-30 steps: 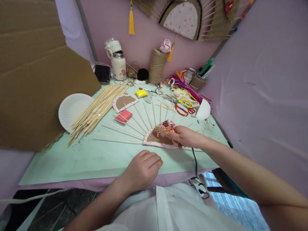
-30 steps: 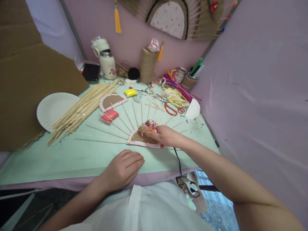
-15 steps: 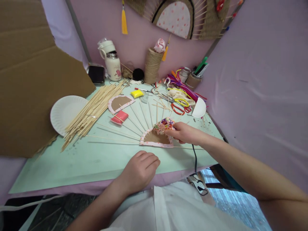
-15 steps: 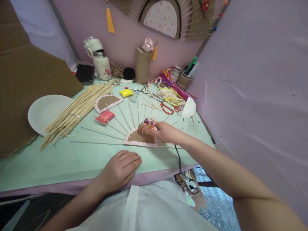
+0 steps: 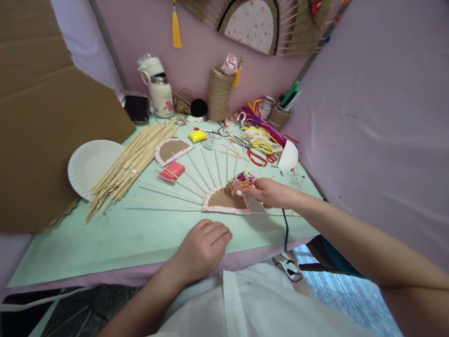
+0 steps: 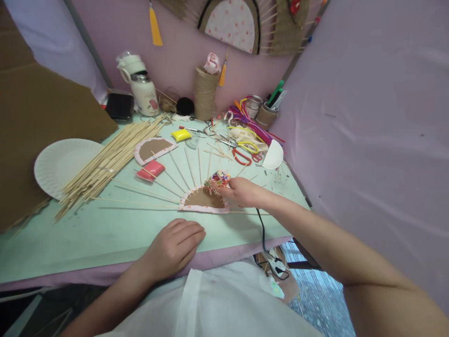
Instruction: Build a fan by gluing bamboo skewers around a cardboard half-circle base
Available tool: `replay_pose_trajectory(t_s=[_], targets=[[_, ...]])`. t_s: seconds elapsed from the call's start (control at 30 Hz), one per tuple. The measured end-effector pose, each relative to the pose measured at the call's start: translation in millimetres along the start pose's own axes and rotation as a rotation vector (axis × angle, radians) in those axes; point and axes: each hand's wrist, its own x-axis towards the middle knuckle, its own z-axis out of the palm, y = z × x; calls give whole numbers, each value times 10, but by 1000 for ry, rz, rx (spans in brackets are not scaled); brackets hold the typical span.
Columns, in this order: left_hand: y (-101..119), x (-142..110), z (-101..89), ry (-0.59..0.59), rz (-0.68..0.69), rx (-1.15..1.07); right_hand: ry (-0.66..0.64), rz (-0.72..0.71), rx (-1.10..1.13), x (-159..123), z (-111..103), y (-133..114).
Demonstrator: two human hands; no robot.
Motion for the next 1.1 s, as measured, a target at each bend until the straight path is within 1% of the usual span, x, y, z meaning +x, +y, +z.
replay_pose_trajectory(t_s=[0.1, 0.27, 0.43, 0.67, 0.8, 0.93, 1.1], targets=[[-1, -1, -5, 7, 3, 2, -48, -18, -20, 5, -15, 31], [-3, -9, 2, -13, -6, -6, -37, 6, -11, -30, -44, 44], [-4, 8, -1, 2, 1, -7, -33, 13, 59, -58, -54, 105], [-4, 4, -6, -4, 7, 0, -17, 2, 12, -104, -63, 219], [-6, 2, -3, 5, 13, -2, -16, 45, 24, -151, -77, 249], [-8, 6, -6, -9, 12, -7, -21, 73, 32, -190, -87, 273], [-11, 7, -13, -12, 13, -3, -25, 61, 38, -215, -85, 355]])
